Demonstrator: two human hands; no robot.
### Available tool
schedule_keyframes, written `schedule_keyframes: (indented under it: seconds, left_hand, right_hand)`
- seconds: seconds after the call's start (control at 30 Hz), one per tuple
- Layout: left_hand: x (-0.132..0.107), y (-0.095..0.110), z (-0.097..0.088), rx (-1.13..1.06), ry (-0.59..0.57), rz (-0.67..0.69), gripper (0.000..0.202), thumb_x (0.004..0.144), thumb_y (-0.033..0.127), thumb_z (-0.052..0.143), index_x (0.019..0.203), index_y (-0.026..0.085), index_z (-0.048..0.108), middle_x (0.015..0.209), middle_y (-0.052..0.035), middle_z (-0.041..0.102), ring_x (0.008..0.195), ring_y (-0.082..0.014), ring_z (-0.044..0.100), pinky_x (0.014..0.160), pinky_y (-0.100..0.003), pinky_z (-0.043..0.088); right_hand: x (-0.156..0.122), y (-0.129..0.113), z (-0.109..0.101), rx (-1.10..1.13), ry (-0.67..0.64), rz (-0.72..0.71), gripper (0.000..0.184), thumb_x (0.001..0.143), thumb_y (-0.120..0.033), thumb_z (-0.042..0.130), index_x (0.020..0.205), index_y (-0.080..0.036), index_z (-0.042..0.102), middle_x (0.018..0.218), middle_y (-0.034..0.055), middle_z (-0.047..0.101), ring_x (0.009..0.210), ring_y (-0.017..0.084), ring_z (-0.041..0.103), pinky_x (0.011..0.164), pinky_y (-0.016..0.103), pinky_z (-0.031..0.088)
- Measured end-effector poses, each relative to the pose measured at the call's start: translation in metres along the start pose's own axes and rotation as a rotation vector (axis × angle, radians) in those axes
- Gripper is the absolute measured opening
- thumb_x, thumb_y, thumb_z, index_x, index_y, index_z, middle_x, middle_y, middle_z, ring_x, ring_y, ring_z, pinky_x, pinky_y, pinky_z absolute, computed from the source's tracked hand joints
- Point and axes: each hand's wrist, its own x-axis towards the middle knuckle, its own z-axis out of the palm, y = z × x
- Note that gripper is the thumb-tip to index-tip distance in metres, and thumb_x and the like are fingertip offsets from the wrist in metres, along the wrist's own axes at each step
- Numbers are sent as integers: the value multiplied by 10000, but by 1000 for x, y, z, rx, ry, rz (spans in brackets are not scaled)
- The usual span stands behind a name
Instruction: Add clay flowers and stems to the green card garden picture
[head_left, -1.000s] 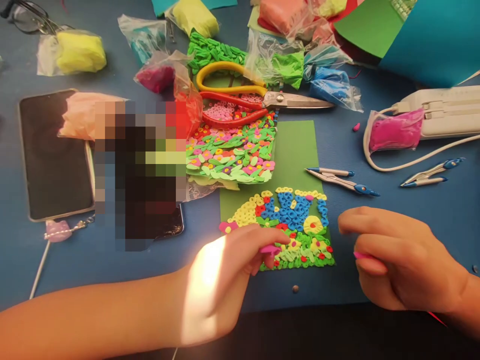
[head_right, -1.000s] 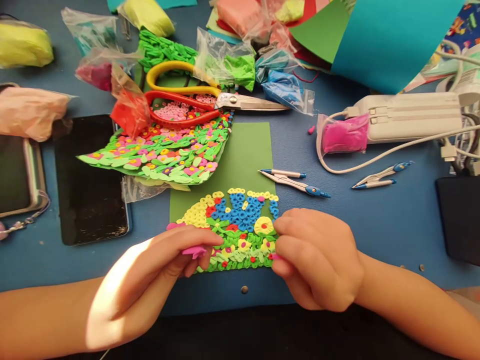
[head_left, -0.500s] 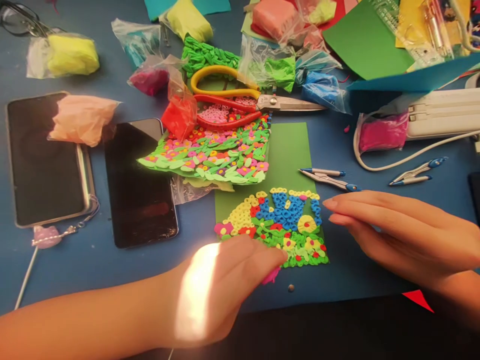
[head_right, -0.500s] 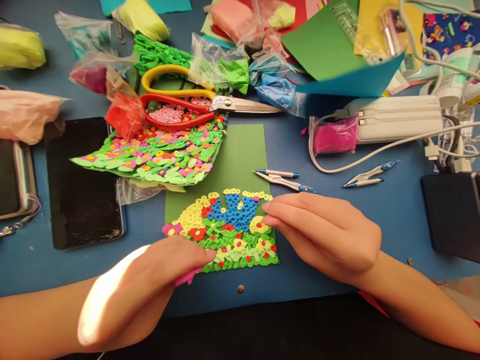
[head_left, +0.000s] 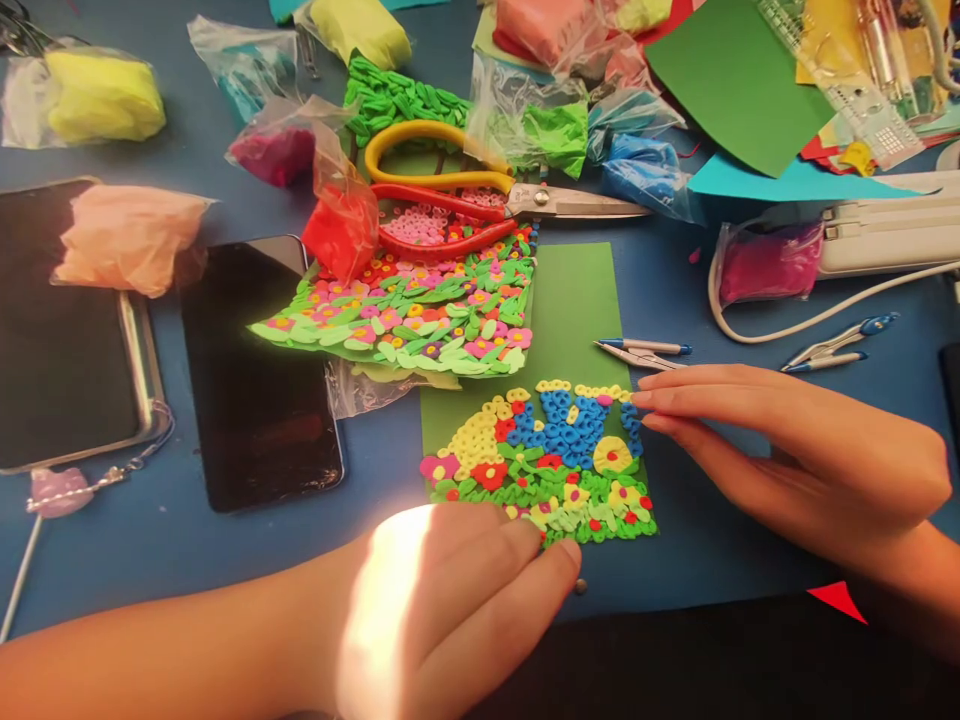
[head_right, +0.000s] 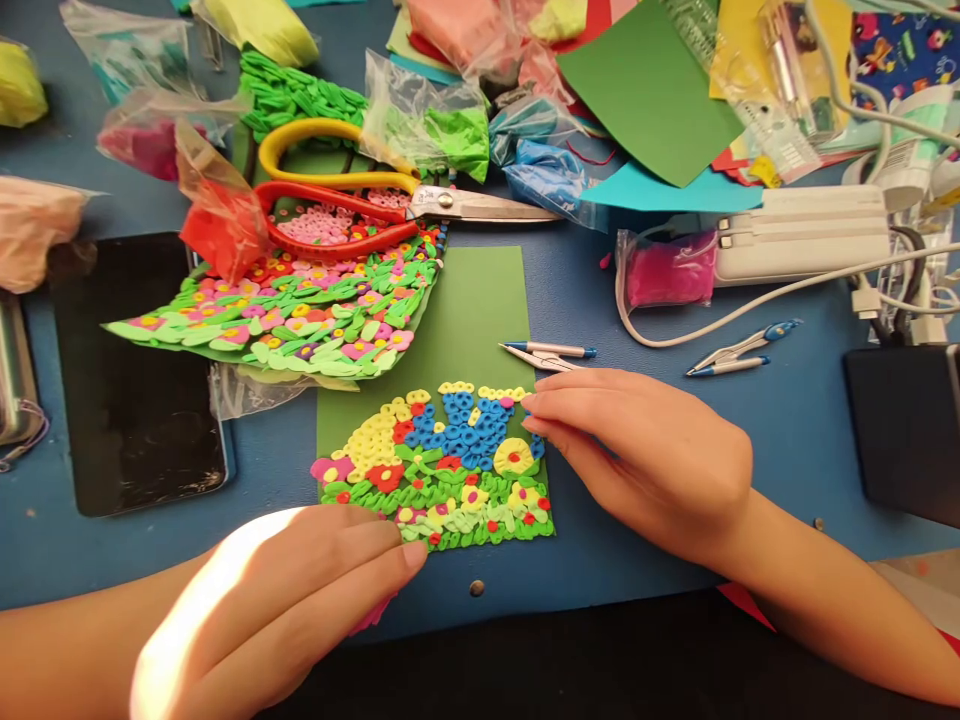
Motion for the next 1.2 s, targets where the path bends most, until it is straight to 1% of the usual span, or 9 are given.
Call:
schedule_keyframes:
  seconds: [0.13, 0.33, 0.53, 0.77, 0.97, 1.03, 1.1, 1.17, 1.2]
  left_hand:
    - [0, -1, -1, 0, -16, 6, 305, 973, 99, 320, 1109, 30, 585, 824, -96, 713, 762, -186, 662, 552, -279, 496]
    - [1, -1, -1, -40, -32, 6, 284, 973, 105, 347, 1122, 19, 572, 818, -104, 704, 741, -186, 646, 615, -275, 521]
    - [1, -1, -1, -65, -33, -27, 281, 973, 87, 341, 1131, 17, 563, 814, -102, 693, 724, -179, 625, 621, -275, 524]
    - [1, 2, -1, -79, -41, -31, 279, 976, 95, 341, 1127, 13, 561, 807, -107, 687, 715, -189, 626, 619, -288, 522]
    - [0, 1, 0, -172, -66, -89, 279, 984, 99, 326, 1165, 19, 522, 851, -111, 699, 736, -171, 654, 647, -264, 549]
    - [-1, 2, 2, -257, -55, -161, 288, 988, 106, 320, 1204, 38, 499, 884, -92, 706, 746, -136, 662, 674, -209, 554]
    - [-2, 6, 4, -324, 2, -345, 280, 991, 123, 335, 1210, 97, 507, 909, -56, 713, 755, -103, 672, 706, -153, 549]
    - [-1, 10, 6, -403, 40, -481, 239, 986, 141, 374, 1156, 154, 541, 916, -25, 717, 760, -85, 681, 718, -116, 540]
    - [1, 12, 6, -450, 33, -502, 216, 979, 141, 395, 1125, 171, 552, 912, -14, 717, 764, -81, 683, 715, -105, 535]
  right_hand:
    - [6, 3, 2, -80, 22, -148, 183, 801, -73, 685, 904, -223, 664, 753, 23, 688, 655, 152, 630, 641, 307, 546]
    - [0, 3, 14, -161, 44, -108, 203, 810, -82, 686, 961, -218, 675, 779, 25, 634, 665, 121, 579, 593, 262, 507]
    - [0, 1, 18, -132, 38, -40, 212, 814, -102, 696, 993, -211, 664, 830, 22, 655, 709, 119, 621, 658, 257, 537]
    - [0, 1, 17, -134, 44, -28, 86, 811, -149, 710, 856, -184, 645, 817, 35, 629, 727, 127, 632, 676, 256, 541]
    - [0, 1, 13, -145, 52, -65, 67, 830, -136, 676, 868, -178, 643, 801, 50, 636, 698, 135, 602, 624, 283, 516]
    - [-2, -3, 9, -145, 28, -159, 14, 857, -160, 648, 861, -172, 643, 759, 46, 641, 669, 133, 586, 582, 293, 488]
    - [-7, -10, 8, -112, 19, -354, 57, 879, -183, 624, 829, -183, 652, 724, 18, 642, 657, 124, 585, 555, 298, 458]
    - [-13, -18, 11, -52, 123, -541, 101, 869, -173, 627, 783, -206, 668, 758, -10, 651, 697, 117, 607, 565, 304, 452]
    - [-16, -23, 13, -31, 150, -567, 114, 869, -180, 621, 778, -213, 681, 818, -9, 667, 736, 119, 621, 583, 308, 462]
